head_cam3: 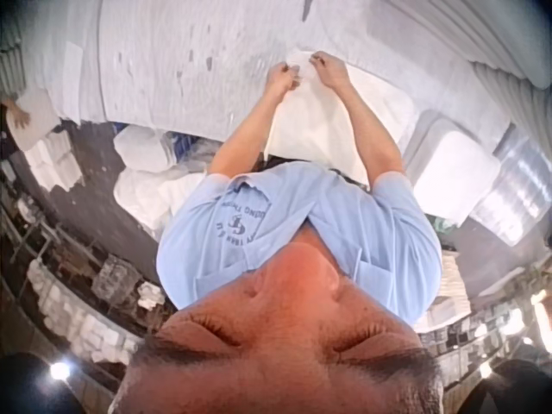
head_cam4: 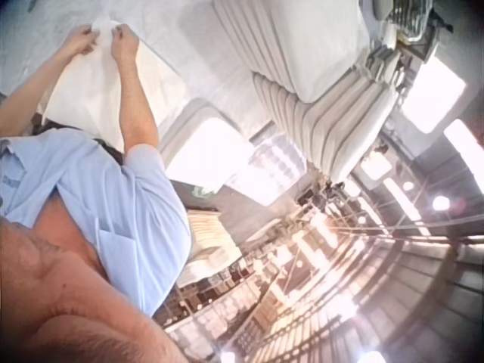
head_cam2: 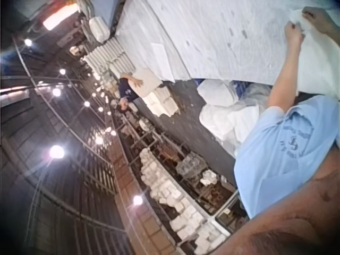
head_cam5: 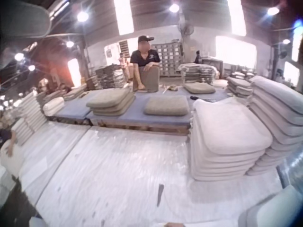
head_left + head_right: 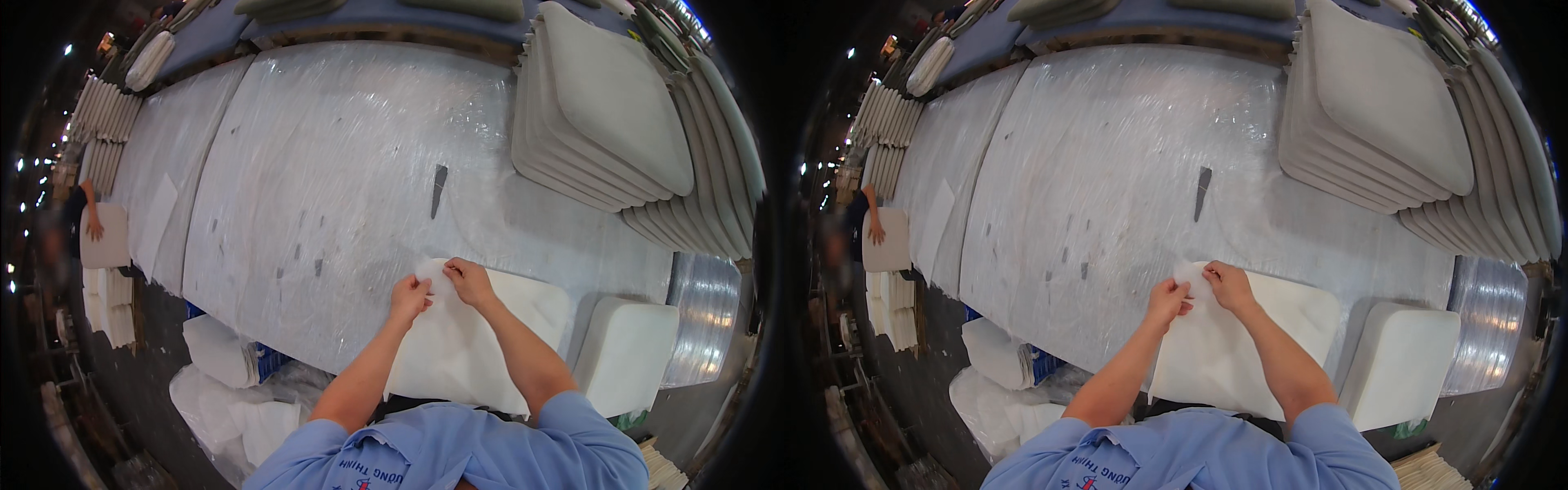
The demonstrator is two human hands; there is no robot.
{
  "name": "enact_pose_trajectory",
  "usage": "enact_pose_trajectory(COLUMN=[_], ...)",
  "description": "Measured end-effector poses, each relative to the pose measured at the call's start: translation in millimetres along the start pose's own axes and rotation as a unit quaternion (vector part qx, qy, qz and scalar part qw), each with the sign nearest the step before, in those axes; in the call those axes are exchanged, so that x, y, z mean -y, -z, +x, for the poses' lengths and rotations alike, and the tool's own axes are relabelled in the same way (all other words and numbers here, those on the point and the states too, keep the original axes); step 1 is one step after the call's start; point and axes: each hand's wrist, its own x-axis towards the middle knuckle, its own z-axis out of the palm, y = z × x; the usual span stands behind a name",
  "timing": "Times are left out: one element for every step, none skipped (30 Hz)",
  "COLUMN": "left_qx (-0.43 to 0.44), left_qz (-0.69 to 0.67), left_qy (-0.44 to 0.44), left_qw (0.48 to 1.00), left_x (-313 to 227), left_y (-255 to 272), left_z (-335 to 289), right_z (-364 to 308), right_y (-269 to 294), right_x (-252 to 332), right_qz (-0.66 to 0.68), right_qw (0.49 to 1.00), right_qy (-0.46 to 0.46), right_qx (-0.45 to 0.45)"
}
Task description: The person inserts white foam inserts into gray pillow covers, then places the finished pillows onto a stack. The person also picks up small white pieces from a green bag and places them on foam blocks.
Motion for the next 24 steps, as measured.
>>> enact_pose_trajectory(left_qx=[0.012,-0.017,-0.044,-0.068,-0.079,-0.089,-0.103,-0.102,-0.102,-0.103,-0.119,-0.136,-0.152,-0.143,-0.131,-0.12,-0.125,-0.126,-0.128,-0.134,-0.137,-0.14,-0.14,-0.143], left_qz=[0.023,0.131,0.24,0.344,0.319,0.294,0.267,0.291,0.313,0.333,0.379,0.422,0.465,0.488,0.509,0.53,0.537,0.546,0.554,0.553,0.552,0.551,0.55,0.551], left_qy=[0.007,-0.032,-0.069,-0.106,-0.145,-0.184,-0.222,-0.277,-0.333,-0.387,-0.402,-0.415,-0.426,-0.401,-0.377,-0.354,-0.348,-0.339,-0.33,-0.329,-0.33,-0.33,-0.332,-0.331], left_qw=[1.0,0.991,0.967,0.93,0.934,0.934,0.932,0.91,0.884,0.854,0.825,0.794,0.761,0.762,0.763,0.761,0.758,0.756,0.753,0.753,0.754,0.754,0.753,0.753], left_x=[-1,1,4,4,6,0,-1,0,4,8,11,16,21,27,35,41,47,50,53,54,55,55,55,55], left_y=[4,9,16,18,16,12,10,7,2,-2,-8,-14,-17,-15,-17,-19,-20,-20,-20,-21,-22,-24,-25,-25], left_z=[-2,-7,-14,-22,-30,-44,-52,-52,-49,-44,-36,-26,-16,-10,-3,-1,0,-1,0,2,2,2,2,3], right_z=[5,11,18,24,30,35,41,45,49,53,55,56,55,53,50,44,39,35,32,28,23,17,11,4], right_y=[6,12,17,23,27,29,29,29,27,24,22,20,19,18,19,20,21,21,21,21,20,19,18,13], right_x=[-3,-6,-6,-7,-7,-7,-3,-1,3,7,10,13,15,16,14,10,6,7,9,11,5,0,-4,-5], right_qz=[-0.021,-0.041,-0.072,-0.105,-0.137,-0.172,-0.207,-0.241,-0.253,-0.266,-0.279,-0.292,-0.306,-0.32,-0.291,-0.261,-0.23,-0.201,-0.171,-0.14,-0.141,-0.142,-0.142,-0.14], right_qw=[0.999,0.996,0.99,0.981,0.969,0.959,0.947,0.933,0.93,0.926,0.922,0.918,0.914,0.91,0.923,0.933,0.94,0.951,0.956,0.955,0.957,0.959,0.96,0.963], right_qy=[0.02,0.04,0.071,0.101,0.13,0.14,0.155,0.167,0.166,0.164,0.161,0.168,0.174,0.18,0.199,0.22,0.241,0.237,0.232,0.227,0.224,0.222,0.22,0.218], right_qx=[0.035,0.069,0.1,0.131,0.16,0.175,0.192,0.207,0.21,0.212,0.214,0.207,0.2,0.193,0.155,0.114,0.074,0.007,-0.06,-0.126,-0.116,-0.105,-0.095,-0.074])
